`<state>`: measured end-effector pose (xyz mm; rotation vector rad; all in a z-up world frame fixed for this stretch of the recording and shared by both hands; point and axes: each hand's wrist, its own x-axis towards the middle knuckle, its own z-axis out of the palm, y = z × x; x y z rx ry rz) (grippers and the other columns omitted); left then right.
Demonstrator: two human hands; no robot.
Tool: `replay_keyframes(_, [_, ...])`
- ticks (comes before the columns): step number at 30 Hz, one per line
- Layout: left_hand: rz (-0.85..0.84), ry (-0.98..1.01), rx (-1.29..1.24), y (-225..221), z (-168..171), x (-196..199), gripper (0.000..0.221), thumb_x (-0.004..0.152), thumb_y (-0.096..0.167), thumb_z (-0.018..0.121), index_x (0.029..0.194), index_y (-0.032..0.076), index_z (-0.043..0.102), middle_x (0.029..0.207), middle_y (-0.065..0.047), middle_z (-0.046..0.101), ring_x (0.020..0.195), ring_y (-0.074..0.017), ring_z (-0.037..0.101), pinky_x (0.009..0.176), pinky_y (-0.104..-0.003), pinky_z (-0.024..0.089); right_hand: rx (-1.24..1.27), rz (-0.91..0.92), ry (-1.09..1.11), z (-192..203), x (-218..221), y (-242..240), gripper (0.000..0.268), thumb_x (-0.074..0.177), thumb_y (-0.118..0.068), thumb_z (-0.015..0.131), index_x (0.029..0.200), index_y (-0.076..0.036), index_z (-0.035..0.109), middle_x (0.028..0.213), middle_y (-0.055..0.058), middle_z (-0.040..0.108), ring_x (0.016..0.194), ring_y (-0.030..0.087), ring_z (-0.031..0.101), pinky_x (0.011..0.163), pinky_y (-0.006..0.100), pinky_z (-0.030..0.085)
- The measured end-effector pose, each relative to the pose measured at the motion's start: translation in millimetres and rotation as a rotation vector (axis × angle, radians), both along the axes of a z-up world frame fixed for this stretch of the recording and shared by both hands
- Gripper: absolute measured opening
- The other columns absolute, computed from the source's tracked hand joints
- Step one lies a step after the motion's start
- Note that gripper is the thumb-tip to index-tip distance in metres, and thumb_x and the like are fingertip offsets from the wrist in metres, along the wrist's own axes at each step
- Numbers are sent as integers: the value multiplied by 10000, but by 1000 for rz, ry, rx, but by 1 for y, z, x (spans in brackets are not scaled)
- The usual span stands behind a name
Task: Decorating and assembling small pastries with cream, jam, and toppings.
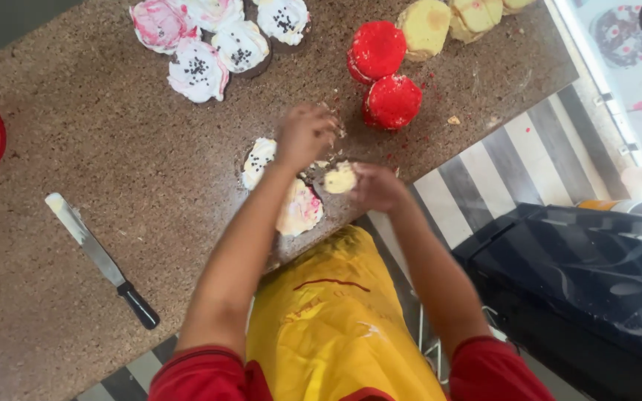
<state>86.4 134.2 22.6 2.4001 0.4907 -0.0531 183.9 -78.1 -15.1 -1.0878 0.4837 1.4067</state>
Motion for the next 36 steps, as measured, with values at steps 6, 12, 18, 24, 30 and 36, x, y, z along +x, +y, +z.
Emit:
replay_keyframes(6, [540,-545,-364,65,-57,-119,285,924,131,823,1199,92,760,1330,-112,721,1298,-275,689,1126,-378,521,269,228,-371,141,45,7,284,1003,-94,590,1240,49,654,1188,170,729,1078,301,722,970,464,580])
replay_keyframes(12, [981,-531,-745,44,-79,-217,357,928,46,731,1271,-38,678,1251,-123,734,1121,-161,699,996,-271,555,521,243,-1247,256,-36,6,67,1037,45,684,1076,96,665,1117,196,712,972,261,716,835,325,588])
replay_keyframes(18, [1147,-588,-803,16,-83,-242,305,956,39,721,1248,-43,686,1223,-99,739,1065,-122,690,951,-246,554,169,352,-1991,85,-110,8,121,871,14,597,972,2,661,1023,170,682,1041,339,659,914,430,533])
replay_keyframes(24, [1075,-606,-818,-2,-82,-212,293,960,31,720,1243,-45,700,1194,-96,737,1036,-123,683,936,-255,558,-58,112,-1324,-71,-56,-6,259,1063,-143,662,869,18,606,783,187,651,756,373,592,821,419,542])
replay_keyframes(30, [1021,-562,-832,-29,-57,-178,312,947,23,709,1254,-28,697,1201,-88,748,1054,-122,698,942,-250,557,-469,586,-1940,-83,-44,33,436,752,-340,880,915,27,710,834,238,681,737,394,666,646,453,541])
replay_keyframes(36, [1044,-606,-837,-26,-66,-211,318,943,8,698,1258,-30,682,1246,-93,729,1115,-125,686,995,-256,538,-209,706,-979,32,-24,40,243,918,-221,723,1011,1,754,816,122,744,655,181,679,593,369,573])
